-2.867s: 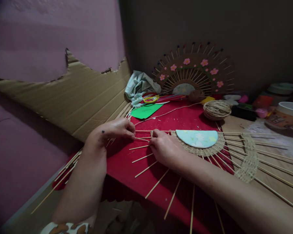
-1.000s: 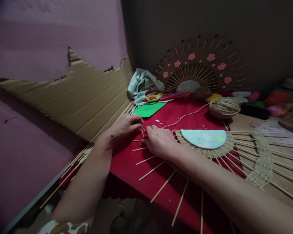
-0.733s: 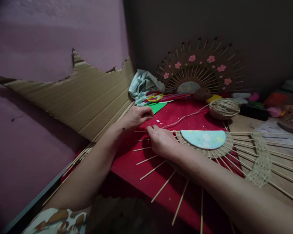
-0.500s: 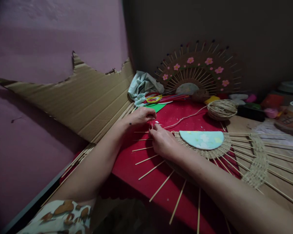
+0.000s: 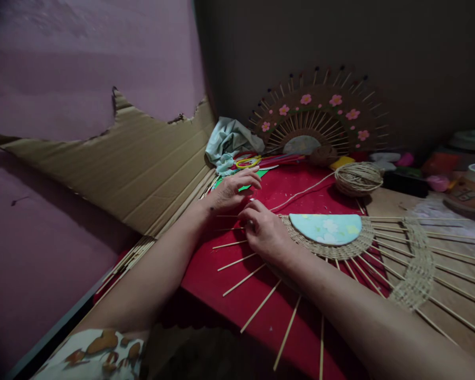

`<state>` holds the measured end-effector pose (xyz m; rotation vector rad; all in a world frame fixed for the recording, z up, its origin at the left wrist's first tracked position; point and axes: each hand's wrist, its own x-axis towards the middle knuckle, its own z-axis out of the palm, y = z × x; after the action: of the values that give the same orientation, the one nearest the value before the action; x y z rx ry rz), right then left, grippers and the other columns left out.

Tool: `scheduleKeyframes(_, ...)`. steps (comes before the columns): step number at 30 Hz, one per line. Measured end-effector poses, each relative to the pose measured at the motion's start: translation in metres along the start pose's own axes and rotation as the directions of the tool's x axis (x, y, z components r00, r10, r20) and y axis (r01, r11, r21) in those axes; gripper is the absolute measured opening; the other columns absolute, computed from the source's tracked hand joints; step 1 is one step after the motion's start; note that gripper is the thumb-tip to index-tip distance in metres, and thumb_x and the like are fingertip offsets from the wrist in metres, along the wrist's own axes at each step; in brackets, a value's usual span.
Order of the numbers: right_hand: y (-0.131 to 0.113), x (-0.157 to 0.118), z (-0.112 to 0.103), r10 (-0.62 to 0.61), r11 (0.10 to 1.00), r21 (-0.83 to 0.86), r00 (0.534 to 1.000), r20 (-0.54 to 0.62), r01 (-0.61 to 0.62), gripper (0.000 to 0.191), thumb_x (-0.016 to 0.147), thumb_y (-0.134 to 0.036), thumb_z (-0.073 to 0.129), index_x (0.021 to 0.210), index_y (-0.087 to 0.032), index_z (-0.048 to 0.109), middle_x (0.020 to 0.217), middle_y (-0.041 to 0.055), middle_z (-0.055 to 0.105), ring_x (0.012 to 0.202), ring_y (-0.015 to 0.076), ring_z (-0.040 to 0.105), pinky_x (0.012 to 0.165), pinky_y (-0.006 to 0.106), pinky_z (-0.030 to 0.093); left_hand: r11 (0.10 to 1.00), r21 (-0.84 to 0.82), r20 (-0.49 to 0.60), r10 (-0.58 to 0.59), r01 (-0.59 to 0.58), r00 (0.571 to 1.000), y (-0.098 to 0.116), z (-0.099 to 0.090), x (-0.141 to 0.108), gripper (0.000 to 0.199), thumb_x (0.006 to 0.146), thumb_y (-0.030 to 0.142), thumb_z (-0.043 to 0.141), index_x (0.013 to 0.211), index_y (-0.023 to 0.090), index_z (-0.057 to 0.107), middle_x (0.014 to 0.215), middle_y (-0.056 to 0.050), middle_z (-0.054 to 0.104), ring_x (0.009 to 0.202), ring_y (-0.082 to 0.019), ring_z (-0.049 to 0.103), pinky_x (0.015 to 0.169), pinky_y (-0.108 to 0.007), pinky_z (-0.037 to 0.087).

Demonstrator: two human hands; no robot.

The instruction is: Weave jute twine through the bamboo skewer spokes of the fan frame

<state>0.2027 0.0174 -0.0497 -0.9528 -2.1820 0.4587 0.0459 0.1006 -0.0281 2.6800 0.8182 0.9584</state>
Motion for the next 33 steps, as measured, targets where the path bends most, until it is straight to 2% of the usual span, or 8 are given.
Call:
scheduleKeyframes(4, 0.005, -0.001, 0.006, -0.010, 0.989, -0.145, 0.997, -0.079, -0.001, 0.020, 0.081, -0.009, 0.047, 0.089, -0.017, 0.064, 0.097, 0.0086, 0.062, 0.088, 0.0193, 0.055, 0.076, 0.030, 0.043, 0.992, 0.101, 0.007, -0.082, 0.081, 0.997, -0.006, 0.002, 0.002, 0.034, 0.070, -0.006, 0.048, 0.090, 0.014, 0.066, 0.105, -0.007, 0.063, 0.101, -0.017, 0.058, 0.091, -0.032, 0.046)
scheduleKeyframes(8, 0.017, 0.001, 0.008, 0.100, 0.933, -0.322, 0.976, -0.193, -0.159, 0.021, 0.078, -0.012, 0.052, 0.094, -0.013, 0.066, 0.091, 0.0115, 0.063, 0.087, 0.0245, 0.051, 0.078, 0.035, 0.040, 0.954, 0.195, -0.014, -0.228, 0.227, 0.973, -0.008, -0.001, -0.004, 0.029, 0.074, -0.002, 0.048, 0.090, 0.012, 0.068, 0.095, -0.008, 0.065, 0.092, -0.016, 0.060, 0.087, -0.029, 0.047)
scheduleKeyframes(13, 0.018, 0.006, -0.003, 0.205, 0.834, -0.509, 0.976, -0.070, -0.212, 0.032, 0.079, -0.008, 0.047, 0.104, -0.014, 0.066, 0.101, 0.0110, 0.065, 0.089, 0.0253, 0.049, 0.072, 0.035, 0.034, 0.931, 0.089, 0.050, -0.358, 0.353, 0.932, 0.002, -0.007, -0.010, 0.037, 0.073, -0.002, 0.045, 0.096, 0.014, 0.068, 0.097, -0.005, 0.067, 0.091, -0.013, 0.061, 0.085, -0.025, 0.047)
scheduleKeyframes(17, 0.014, 0.008, -0.010, 0.214, 0.768, -0.625, 0.976, 0.047, -0.138, 0.023, 0.087, -0.015, 0.047, 0.084, -0.016, 0.070, 0.089, 0.0091, 0.067, 0.088, 0.0263, 0.048, 0.070, 0.036, 0.028, 0.918, -0.054, 0.165, -0.379, 0.392, 0.911, 0.009, -0.008, -0.013, 0.024, 0.077, 0.010, 0.053, 0.094, 0.015, 0.068, 0.091, -0.003, 0.068, 0.082, -0.012, 0.061, 0.076, -0.022, 0.047)
scheduleKeyframes(20, 0.014, 0.009, -0.013, 0.200, 0.772, -0.623, 0.978, 0.052, -0.125, 0.021, 0.088, -0.018, 0.050, 0.082, -0.017, 0.071, 0.087, 0.0083, 0.067, 0.089, 0.0253, 0.048, 0.072, 0.036, 0.027, 0.891, -0.121, 0.240, -0.401, 0.437, 0.884, 0.014, -0.008, -0.014, 0.022, 0.080, 0.026, 0.057, 0.096, 0.015, 0.067, 0.082, -0.002, 0.067, 0.073, -0.012, 0.059, 0.068, -0.022, 0.045)
scheduleKeyframes(25, 0.015, 0.012, -0.017, 0.188, 0.774, -0.604, 0.980, -0.066, -0.190, 0.018, 0.084, -0.028, 0.059, 0.082, -0.022, 0.076, 0.086, 0.0085, 0.066, 0.087, 0.0247, 0.048, 0.068, 0.033, 0.029, 0.829, 0.025, 0.201, -0.552, 0.559, 0.810, 0.023, -0.007, -0.014, 0.034, 0.085, 0.041, 0.052, 0.099, 0.013, 0.066, 0.083, -0.004, 0.065, 0.072, -0.014, 0.056, 0.066, -0.024, 0.043)
scheduleKeyframes(27, 0.014, 0.011, -0.018, 0.196, 0.779, -0.598, 0.979, -0.051, -0.188, 0.018, 0.084, -0.026, 0.059, 0.084, -0.023, 0.076, 0.083, 0.0086, 0.067, 0.084, 0.0237, 0.052, 0.067, 0.032, 0.030, 0.813, 0.002, 0.232, -0.566, 0.582, 0.791, 0.026, -0.005, -0.014, 0.037, 0.085, 0.044, 0.050, 0.099, 0.013, 0.065, 0.081, -0.003, 0.064, 0.070, -0.013, 0.055, 0.064, -0.023, 0.042)
scheduleKeyframes(33, 0.012, 0.009, -0.015, 0.336, 0.829, -0.466, 0.941, -0.026, -0.309, 0.022, 0.081, -0.023, 0.054, 0.087, -0.021, 0.075, 0.084, 0.0095, 0.072, 0.077, 0.0234, 0.062, 0.062, 0.030, 0.035, 0.769, -0.187, 0.316, -0.542, 0.611, 0.779, 0.028, 0.004, -0.013, 0.014, 0.068, 0.020, 0.060, 0.077, 0.011, 0.066, 0.064, 0.002, 0.059, 0.059, -0.011, 0.049, 0.055, -0.021, 0.036)
